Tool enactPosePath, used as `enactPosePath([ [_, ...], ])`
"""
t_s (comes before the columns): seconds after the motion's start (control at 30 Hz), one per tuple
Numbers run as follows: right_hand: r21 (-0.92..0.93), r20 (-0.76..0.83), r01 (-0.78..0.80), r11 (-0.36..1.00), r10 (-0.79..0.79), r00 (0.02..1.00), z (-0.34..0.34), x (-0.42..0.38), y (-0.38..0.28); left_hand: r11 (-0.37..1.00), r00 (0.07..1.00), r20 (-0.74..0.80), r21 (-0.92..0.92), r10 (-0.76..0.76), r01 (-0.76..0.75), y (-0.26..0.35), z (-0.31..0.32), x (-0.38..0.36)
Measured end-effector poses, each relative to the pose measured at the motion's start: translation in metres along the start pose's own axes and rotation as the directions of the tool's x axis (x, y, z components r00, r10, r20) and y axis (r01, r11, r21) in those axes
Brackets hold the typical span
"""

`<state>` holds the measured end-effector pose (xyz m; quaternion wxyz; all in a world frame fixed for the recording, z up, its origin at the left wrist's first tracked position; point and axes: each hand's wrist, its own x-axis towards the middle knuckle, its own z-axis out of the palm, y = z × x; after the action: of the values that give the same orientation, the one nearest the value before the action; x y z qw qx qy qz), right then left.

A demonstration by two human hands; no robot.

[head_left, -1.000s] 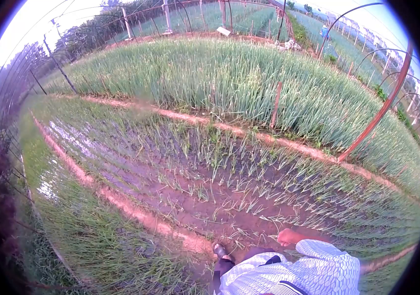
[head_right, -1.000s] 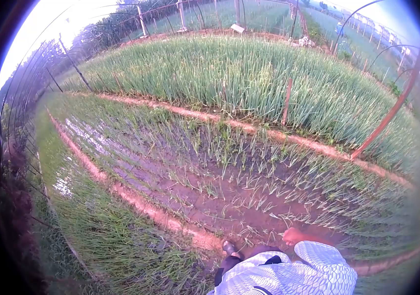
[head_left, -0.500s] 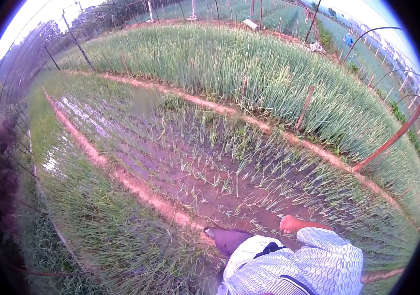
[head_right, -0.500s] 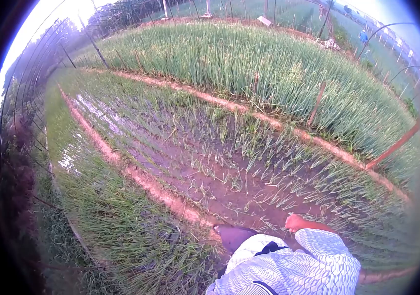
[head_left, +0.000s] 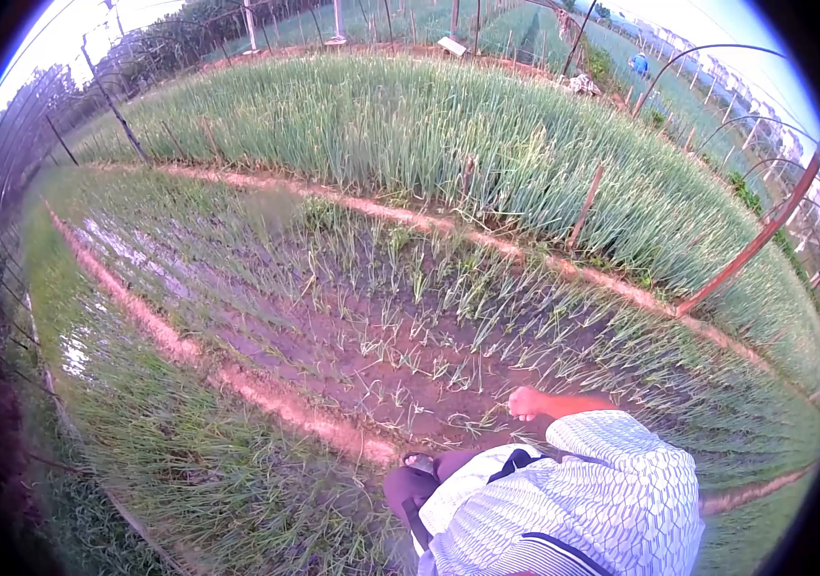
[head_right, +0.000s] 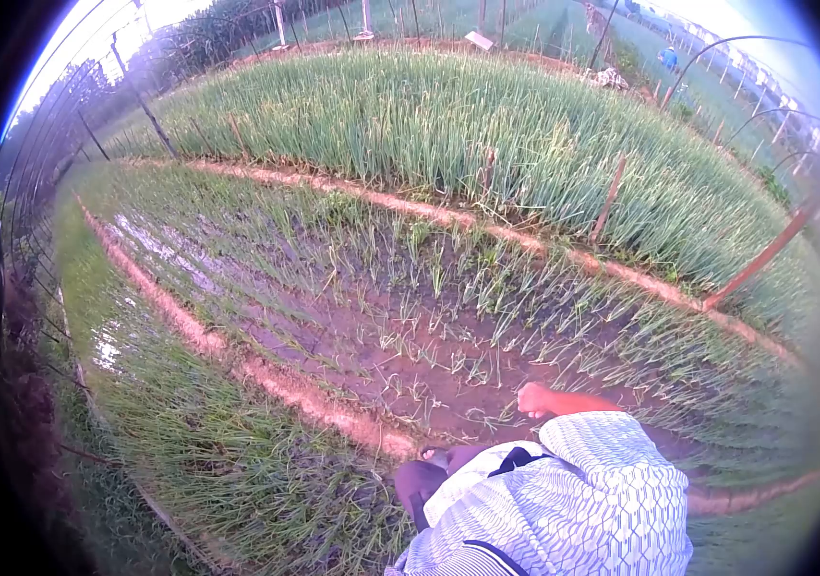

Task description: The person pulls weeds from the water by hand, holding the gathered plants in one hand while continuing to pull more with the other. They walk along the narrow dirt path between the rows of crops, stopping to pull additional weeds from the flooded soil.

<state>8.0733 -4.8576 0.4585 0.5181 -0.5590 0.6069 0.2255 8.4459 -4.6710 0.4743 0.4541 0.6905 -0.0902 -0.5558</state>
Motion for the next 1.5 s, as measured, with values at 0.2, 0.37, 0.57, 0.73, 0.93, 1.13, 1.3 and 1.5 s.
enactPosePath([
  [0.2,-0.096,-0.084,-0.058,0.994,0.05,0.995,-0.029,0.013,-0.11,1.0,1.0,-0.027,-0.03,0.001,-0.002,0.045,-0.053,0.055],
  [0.37,0.617,0.087,0.471,0.63,-0.65,0.755,-0.038,0.141,-0.098,0.999,0.998,-0.068,-0.036,-0.016,0.014,0.089,-0.112,0.124],
  [0.57,0.187,-0.019,0.108,0.976,-0.106,0.994,-0.026,0.106,-0.297,0.997,0.974,-0.218,-0.052,-0.068,0.058,0.137,-0.203,0.181],
  [0.73,0.14,-0.078,0.068,0.988,-0.058,0.995,-0.03,0.076,-0.411,0.913,0.931,-0.339,0.408,0.138,0.013,0.104,-0.315,0.147],
  [0.93,0.119,-0.066,0.097,0.988,-0.09,0.994,-0.025,0.085,-0.468,0.927,0.745,-0.577,-0.344,-0.335,0.151,0.023,-0.388,0.053],
  [1.13,0.142,0.01,0.056,0.988,-0.058,0.998,-0.02,0.113,-0.471,0.79,0.631,-0.537,-0.575,-0.559,0.211,0.051,-0.371,0.058],
  [1.3,0.031,-0.005,-0.041,0.999,0.041,0.999,-0.023,0.126,-0.509,0.769,0.598,-0.533,-0.593,-0.598,0.24,0.094,-0.381,0.091],
  [1.5,-0.082,0.076,-0.003,0.997,0.009,0.997,-0.052,0.194,-0.584,0.733,0.594,-0.571,-0.679,-0.566,0.046,0.14,-0.418,0.169],
])
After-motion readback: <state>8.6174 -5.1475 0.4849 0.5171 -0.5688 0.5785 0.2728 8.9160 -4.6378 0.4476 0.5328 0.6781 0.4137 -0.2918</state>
